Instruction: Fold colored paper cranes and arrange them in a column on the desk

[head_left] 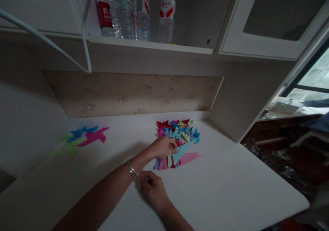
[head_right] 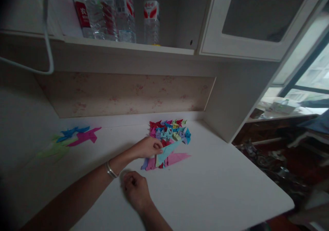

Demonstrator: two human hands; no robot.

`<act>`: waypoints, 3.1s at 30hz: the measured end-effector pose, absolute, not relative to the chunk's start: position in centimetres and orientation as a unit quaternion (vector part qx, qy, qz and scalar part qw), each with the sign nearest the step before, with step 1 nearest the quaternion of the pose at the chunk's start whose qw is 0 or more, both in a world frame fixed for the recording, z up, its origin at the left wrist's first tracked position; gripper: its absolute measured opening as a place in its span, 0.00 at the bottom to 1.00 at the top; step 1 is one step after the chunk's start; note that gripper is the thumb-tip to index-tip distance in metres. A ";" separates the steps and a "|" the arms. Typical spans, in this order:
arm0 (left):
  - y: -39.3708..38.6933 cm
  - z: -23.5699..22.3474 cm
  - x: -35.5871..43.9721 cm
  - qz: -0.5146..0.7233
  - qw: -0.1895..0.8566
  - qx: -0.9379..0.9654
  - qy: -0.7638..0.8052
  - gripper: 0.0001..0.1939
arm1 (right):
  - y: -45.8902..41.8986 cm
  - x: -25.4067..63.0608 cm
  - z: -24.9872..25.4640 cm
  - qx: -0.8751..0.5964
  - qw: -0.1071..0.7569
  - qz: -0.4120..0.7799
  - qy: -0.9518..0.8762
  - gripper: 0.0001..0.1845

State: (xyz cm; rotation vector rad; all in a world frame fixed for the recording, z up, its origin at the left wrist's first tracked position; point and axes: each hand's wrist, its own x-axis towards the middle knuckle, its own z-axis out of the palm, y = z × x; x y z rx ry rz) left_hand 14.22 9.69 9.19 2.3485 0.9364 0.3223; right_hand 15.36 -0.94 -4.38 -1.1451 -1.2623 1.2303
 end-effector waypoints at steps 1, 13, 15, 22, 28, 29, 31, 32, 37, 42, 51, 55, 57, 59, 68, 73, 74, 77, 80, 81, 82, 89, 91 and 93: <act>9.5 8.6 16.0 0.111 0.286 0.886 0.347 0.13 | -1.0 15.4 -4.2 -0.473 0.493 0.497 -0.534 0.12; 10.4 4.0 24.5 0.043 0.179 0.910 0.372 0.13 | -0.6 16.5 -3.4 -0.430 0.518 0.464 -0.576 0.15; 10.3 3.7 24.4 0.036 0.166 0.911 0.377 0.13 | -0.6 16.5 -3.7 -0.431 0.509 0.464 -0.583 0.14; 9.9 4.1 24.0 0.030 0.134 0.910 0.390 0.14 | -0.6 16.4 -4.1 -0.418 0.499 0.447 -0.614 0.13; 9.5 4.7 23.6 0.046 0.124 0.913 0.387 0.13 | -0.7 16.5 -3.8 -0.432 0.489 0.433 -0.622 0.17; 9.4 4.8 23.4 0.050 0.125 0.912 0.387 0.13 | -0.8 16.6 -3.7 -0.434 0.486 0.429 -0.625 0.17; 9.1 5.2 23.0 0.062 0.130 0.909 0.392 0.12 | -0.9 16.6 -3.3 -0.434 0.486 0.422 -0.630 0.16; 8.9 5.4 22.6 0.071 0.135 0.906 0.396 0.12 | -1.0 16.6 -3.2 -0.431 0.488 0.422 -0.631 0.15; 6.8 6.2 18.1 0.127 0.162 0.885 0.418 0.12 | -1.2 16.3 -3.4 -0.435 0.465 0.435 -0.637 0.11; 3.5 3.6 9.0 0.256 0.268 0.806 0.461 0.13 | -1.3 15.8 -4.1 -0.489 0.423 0.412 -0.642 0.10; 2.4 -2.0 -6.9 0.417 0.422 0.506 0.626 0.22 | -2.2 14.6 -2.9 -0.525 0.350 0.334 -0.700 0.13; 2.2 -2.2 -8.5 0.432 0.508 0.434 0.606 0.23 | -2.0 13.3 -2.3 -0.561 0.296 0.280 -0.721 0.12; 2.1 -2.0 -8.4 0.423 0.542 0.423 0.590 0.23 | -1.2 12.1 -1.4 -0.534 0.277 0.291 -0.744 0.14; 2.1 -1.9 -8.3 0.410 0.559 0.421 0.586 0.23 | 0.6 10.3 -0.3 -0.493 0.262 0.295 -0.775 0.14; 3.1 -2.7 -9.3 0.401 0.589 0.409 0.570 0.26 | 16.7 0.6 0.7 -0.559 0.179 0.218 -0.780 0.17; 3.6 -3.4 -9.5 0.385 0.558 0.463 0.571 0.22 | 20.2 -2.5 -0.6 -0.575 0.144 0.177 -0.786 0.19; 3.8 -3.4 -9.6 0.384 0.547 0.476 0.571 0.21 | 20.5 -3.1 -0.7 -0.570 0.139 0.172 -0.791 0.19; 4.0 -3.2 -9.6 0.377 0.526 0.509 0.567 0.18 | 21.1 -5.2 -0.8 -0.553 0.123 0.160 -0.809 0.20; 3.9 -2.7 -9.6 0.377 0.524 0.519 0.560 0.16 | 21.4 -7.0 -0.8 -0.547 0.105 0.153 -0.816 0.21; 3.9 -2.7 -9.6 0.379 0.524 0.521 0.557 0.15 | 21.5 -7.3 -0.9 -0.546 0.099 0.152 -0.818 0.21; 3.9 -2.7 -9.6 0.383 0.524 0.524 0.553 0.15 | 21.5 -7.6 -1.0 -0.545 0.094 0.152 -0.819 0.20; 4.0 -3.4 -9.5 0.395 0.515 0.534 0.542 0.16 | 21.4 -6.4 -1.5 -0.555 0.115 0.168 -0.806 0.18; 3.9 -3.2 -9.4 0.389 0.516 0.535 0.544 0.17 | 21.5 -5.9 -1.5 -0.567 0.138 0.189 -0.790 0.16; 3.9 -3.0 -9.4 0.382 0.515 0.537 0.548 0.18 | 21.5 -5.3 -1.6 -0.576 0.170 0.220 -0.768 0.14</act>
